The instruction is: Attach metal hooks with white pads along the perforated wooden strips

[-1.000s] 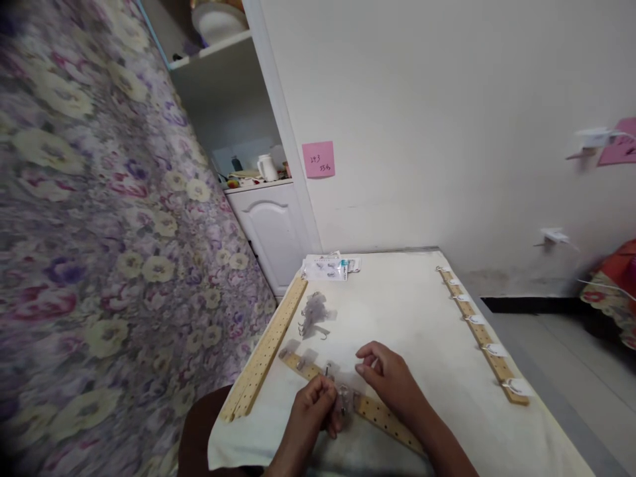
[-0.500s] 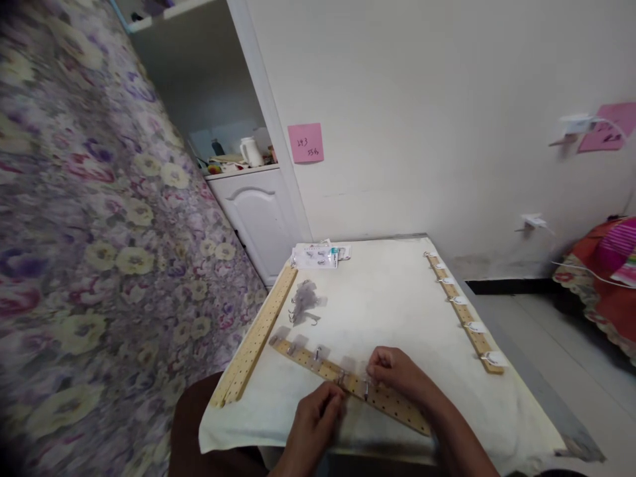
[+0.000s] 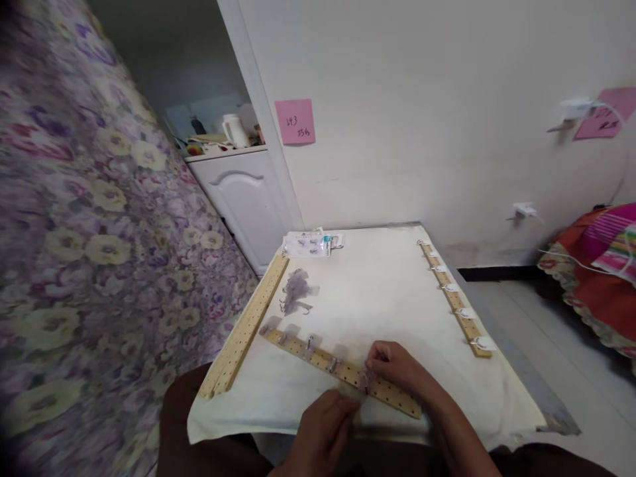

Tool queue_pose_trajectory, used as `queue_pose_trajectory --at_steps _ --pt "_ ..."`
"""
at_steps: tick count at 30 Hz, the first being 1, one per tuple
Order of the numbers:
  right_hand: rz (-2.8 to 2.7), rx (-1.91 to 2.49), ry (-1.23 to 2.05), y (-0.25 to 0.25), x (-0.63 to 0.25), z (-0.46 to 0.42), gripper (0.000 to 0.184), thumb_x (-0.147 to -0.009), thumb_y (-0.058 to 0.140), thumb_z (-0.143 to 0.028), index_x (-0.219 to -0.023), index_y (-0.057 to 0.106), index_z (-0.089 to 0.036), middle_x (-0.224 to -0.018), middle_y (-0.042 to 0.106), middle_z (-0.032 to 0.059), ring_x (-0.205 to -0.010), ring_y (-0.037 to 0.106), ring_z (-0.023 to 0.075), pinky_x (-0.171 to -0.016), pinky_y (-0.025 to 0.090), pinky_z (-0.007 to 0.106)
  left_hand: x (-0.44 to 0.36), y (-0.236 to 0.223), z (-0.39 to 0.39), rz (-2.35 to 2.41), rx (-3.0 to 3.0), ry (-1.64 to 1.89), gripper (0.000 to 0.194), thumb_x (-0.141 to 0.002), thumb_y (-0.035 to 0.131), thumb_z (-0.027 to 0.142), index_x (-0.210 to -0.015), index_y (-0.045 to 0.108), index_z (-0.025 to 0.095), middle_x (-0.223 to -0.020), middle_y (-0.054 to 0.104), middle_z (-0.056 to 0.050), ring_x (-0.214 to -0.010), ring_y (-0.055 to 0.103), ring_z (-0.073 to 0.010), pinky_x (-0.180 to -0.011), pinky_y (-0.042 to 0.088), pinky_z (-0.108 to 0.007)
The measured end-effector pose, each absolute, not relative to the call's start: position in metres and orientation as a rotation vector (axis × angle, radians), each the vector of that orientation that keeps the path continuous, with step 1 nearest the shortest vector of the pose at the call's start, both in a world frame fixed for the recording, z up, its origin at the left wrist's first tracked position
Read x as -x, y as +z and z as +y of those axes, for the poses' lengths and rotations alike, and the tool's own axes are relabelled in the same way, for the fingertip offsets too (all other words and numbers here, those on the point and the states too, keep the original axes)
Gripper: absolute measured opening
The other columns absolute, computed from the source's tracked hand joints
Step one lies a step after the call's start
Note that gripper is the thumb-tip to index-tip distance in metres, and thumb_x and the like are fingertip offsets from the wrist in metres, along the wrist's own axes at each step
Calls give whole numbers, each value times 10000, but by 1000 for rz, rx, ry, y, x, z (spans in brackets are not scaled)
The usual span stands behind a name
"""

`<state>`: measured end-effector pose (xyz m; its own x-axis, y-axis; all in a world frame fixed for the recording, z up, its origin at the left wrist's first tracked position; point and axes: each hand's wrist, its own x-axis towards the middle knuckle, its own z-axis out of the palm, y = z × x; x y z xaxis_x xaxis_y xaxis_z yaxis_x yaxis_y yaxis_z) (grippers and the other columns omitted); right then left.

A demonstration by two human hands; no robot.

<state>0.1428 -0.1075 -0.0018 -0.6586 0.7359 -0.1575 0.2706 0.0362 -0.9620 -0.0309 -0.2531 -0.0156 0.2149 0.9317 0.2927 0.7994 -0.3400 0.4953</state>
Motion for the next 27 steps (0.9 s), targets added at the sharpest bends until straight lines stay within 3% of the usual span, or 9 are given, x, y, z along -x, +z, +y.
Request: queue_pose_trajectory --at_steps 15,27 --pt "-1910 1144 1620 -3 -148 -108 63 -680 577 -200 -658 520 -184 -525 491 -69 -471 429 74 -464 314 196 27 -16 -251 1654 -2281 819 290 -893 387 141 -1108 571 203 -835 613 -62 -754 563 -183 -641 453 -270" --pt "-1886 1153 1687 -2 -149 -107 55 -669 563 -183 -682 510 -191 -522 496 -81 -418 438 68 -431 318 197 26 -10 -250 1580 -2262 817 513 -861 364 86 -1348 393 245 -1012 608 -95 -894 573 -206 -760 502 -333"
